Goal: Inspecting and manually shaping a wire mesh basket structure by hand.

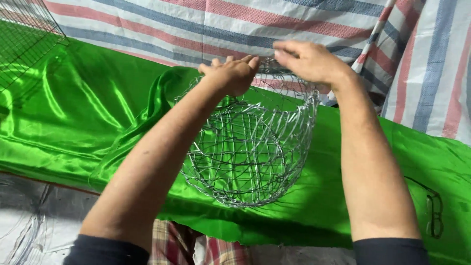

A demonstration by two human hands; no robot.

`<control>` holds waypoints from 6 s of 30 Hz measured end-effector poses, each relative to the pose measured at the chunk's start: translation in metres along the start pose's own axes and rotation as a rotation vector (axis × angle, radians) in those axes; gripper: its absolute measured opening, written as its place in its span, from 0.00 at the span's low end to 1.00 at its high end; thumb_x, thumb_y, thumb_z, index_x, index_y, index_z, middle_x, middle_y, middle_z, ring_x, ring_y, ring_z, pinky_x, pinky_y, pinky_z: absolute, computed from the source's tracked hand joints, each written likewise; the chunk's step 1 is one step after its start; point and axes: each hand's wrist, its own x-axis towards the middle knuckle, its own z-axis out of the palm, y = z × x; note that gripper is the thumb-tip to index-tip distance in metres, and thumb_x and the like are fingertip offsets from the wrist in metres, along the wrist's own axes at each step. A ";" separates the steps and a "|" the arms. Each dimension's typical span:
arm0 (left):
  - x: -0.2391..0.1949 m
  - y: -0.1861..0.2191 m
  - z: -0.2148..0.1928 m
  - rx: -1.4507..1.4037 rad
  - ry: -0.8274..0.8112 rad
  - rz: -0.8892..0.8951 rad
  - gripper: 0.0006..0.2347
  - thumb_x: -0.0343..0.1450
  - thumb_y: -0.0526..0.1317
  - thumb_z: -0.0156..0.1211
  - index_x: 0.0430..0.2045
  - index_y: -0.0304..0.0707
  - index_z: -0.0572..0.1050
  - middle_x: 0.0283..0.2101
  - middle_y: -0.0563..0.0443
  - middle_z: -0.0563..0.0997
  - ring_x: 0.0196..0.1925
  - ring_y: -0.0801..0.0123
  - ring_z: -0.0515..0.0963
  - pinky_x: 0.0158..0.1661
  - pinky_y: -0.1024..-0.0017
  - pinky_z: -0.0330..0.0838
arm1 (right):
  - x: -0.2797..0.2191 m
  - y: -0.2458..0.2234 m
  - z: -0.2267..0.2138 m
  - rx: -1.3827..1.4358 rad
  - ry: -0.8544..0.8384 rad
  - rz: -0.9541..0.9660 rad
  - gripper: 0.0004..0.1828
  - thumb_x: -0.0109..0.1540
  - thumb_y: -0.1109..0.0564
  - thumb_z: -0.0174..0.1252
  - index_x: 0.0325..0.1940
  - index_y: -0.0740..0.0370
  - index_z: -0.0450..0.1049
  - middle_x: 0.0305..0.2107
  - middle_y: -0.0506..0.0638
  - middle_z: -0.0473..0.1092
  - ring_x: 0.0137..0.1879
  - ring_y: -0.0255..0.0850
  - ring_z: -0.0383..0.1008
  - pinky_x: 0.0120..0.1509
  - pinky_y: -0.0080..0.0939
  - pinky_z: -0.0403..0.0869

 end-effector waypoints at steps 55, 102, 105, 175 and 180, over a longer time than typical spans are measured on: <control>-0.182 -0.091 0.199 0.184 0.946 0.649 0.24 0.60 0.55 0.75 0.48 0.55 0.76 0.45 0.49 0.74 0.52 0.54 0.72 0.55 0.45 0.56 | -0.247 0.011 0.268 0.190 0.819 -0.203 0.18 0.57 0.37 0.69 0.33 0.52 0.80 0.38 0.47 0.67 0.44 0.44 0.68 0.48 0.42 0.74; -0.087 -0.179 0.117 -1.379 0.523 0.130 0.34 0.70 0.63 0.41 0.66 0.41 0.63 0.62 0.42 0.68 0.54 0.55 0.73 0.53 0.63 0.64 | -0.256 -0.005 0.163 0.788 0.722 0.314 0.28 0.68 0.47 0.44 0.70 0.60 0.60 0.52 0.59 0.73 0.55 0.50 0.77 0.57 0.49 0.80; -0.132 -0.148 0.155 -1.402 0.797 0.159 0.37 0.73 0.68 0.41 0.70 0.39 0.57 0.69 0.20 0.56 0.68 0.13 0.55 0.64 0.26 0.45 | -0.210 0.002 0.112 0.595 0.839 0.088 0.32 0.74 0.41 0.35 0.74 0.65 0.59 0.57 0.68 0.68 0.63 0.58 0.69 0.64 0.61 0.69; -0.151 -0.218 0.170 -0.201 0.547 0.689 0.20 0.75 0.57 0.47 0.55 0.50 0.73 0.53 0.47 0.78 0.52 0.53 0.80 0.46 0.56 0.72 | -0.082 0.024 0.103 0.846 0.569 0.109 0.39 0.67 0.33 0.52 0.74 0.56 0.57 0.68 0.68 0.51 0.71 0.62 0.51 0.69 0.72 0.49; -0.142 -0.218 0.179 -0.194 0.616 0.653 0.24 0.71 0.67 0.47 0.48 0.55 0.74 0.48 0.52 0.75 0.44 0.56 0.77 0.49 0.58 0.68 | -0.082 0.029 0.109 0.829 0.595 0.058 0.37 0.67 0.36 0.52 0.73 0.59 0.57 0.68 0.68 0.53 0.72 0.59 0.51 0.73 0.65 0.49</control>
